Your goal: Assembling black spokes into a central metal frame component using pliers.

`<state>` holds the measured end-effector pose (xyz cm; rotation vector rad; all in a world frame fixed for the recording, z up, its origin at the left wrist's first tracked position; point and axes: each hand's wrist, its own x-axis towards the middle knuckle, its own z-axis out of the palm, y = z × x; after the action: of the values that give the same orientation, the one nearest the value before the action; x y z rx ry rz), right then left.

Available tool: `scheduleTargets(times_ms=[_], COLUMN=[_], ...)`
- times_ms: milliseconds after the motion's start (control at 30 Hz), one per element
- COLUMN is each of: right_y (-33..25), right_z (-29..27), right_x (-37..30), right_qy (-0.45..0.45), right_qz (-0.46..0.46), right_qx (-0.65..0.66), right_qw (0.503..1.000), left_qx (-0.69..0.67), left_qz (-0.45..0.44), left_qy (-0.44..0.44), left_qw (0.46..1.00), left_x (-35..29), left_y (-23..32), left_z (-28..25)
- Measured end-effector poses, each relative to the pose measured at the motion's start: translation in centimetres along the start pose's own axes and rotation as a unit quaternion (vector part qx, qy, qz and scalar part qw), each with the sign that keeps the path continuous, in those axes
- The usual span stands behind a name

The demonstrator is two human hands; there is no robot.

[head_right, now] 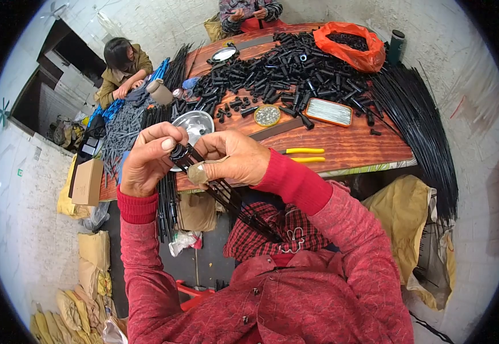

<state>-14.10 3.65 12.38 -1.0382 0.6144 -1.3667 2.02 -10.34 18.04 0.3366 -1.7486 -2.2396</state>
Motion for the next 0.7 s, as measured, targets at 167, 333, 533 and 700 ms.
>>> scheduleTargets(times_ms=[167, 333, 533, 700], right_y=[0.5, 0.4, 0.6, 0.2], right_z=[-0.5, -0.4, -0.5, -0.1], right_x=[0.1, 0.1, 0.1, -0.1], right_qy=[-0.006, -0.005, -0.013, -0.015], right_qz=[-0.003, -0.006, -0.006, 0.001], right_qx=[0.008, 0.008, 0.018, 0.016], right_qw=[1.000, 1.000, 1.000, 1.000], left_qx=[0.010, -0.002, -0.051, -0.065], left_qz=[0.001, -0.002, 0.003, 0.020], left_qy=[0.007, 0.000, 0.002, -0.017], left_qw=[1.000, 1.000, 0.999, 0.998], left_x=[0.1, 0.2, 0.0, -0.5], left_y=[0.2, -0.1, -0.7, -0.7], left_z=[0.2, 0.1, 0.1, 0.5])
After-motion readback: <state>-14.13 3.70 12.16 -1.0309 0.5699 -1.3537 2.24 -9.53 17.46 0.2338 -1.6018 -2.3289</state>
